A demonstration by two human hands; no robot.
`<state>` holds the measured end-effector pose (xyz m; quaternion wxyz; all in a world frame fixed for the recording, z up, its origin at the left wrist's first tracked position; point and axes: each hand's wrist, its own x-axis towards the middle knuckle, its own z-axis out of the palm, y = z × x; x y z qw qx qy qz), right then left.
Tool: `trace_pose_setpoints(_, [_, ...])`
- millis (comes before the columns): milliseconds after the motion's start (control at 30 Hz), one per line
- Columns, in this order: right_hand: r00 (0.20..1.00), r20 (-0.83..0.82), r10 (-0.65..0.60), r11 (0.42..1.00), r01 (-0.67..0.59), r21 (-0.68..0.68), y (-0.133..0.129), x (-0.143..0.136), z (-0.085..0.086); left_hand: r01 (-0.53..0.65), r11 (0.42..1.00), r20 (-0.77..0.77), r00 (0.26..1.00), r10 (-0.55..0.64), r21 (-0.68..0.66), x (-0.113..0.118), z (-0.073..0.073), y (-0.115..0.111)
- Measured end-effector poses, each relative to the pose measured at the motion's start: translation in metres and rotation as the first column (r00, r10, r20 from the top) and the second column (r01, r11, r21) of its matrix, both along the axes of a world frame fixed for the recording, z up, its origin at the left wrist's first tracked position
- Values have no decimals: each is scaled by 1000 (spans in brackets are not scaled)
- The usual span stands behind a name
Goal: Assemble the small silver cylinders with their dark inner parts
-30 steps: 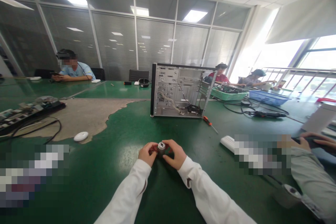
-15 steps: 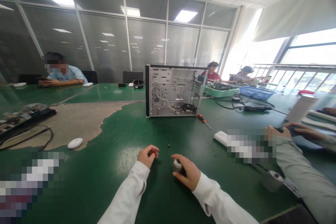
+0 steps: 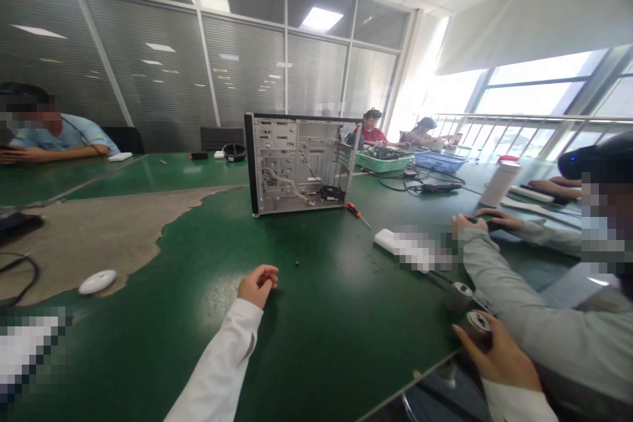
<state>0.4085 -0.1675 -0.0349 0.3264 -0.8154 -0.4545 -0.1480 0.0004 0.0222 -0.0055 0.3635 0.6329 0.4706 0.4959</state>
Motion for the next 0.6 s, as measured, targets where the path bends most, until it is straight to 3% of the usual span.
trace_pose_setpoints(233, [994,106,-34,999,37,-26,15,29,1,4,1000,23,1000,-4,-4,1,-1,-1])
trace_pose_setpoints(600, [984,40,171,985,-169,-39,49,45,0,-12,1000,23,1000,12,-13,1,1,-4])
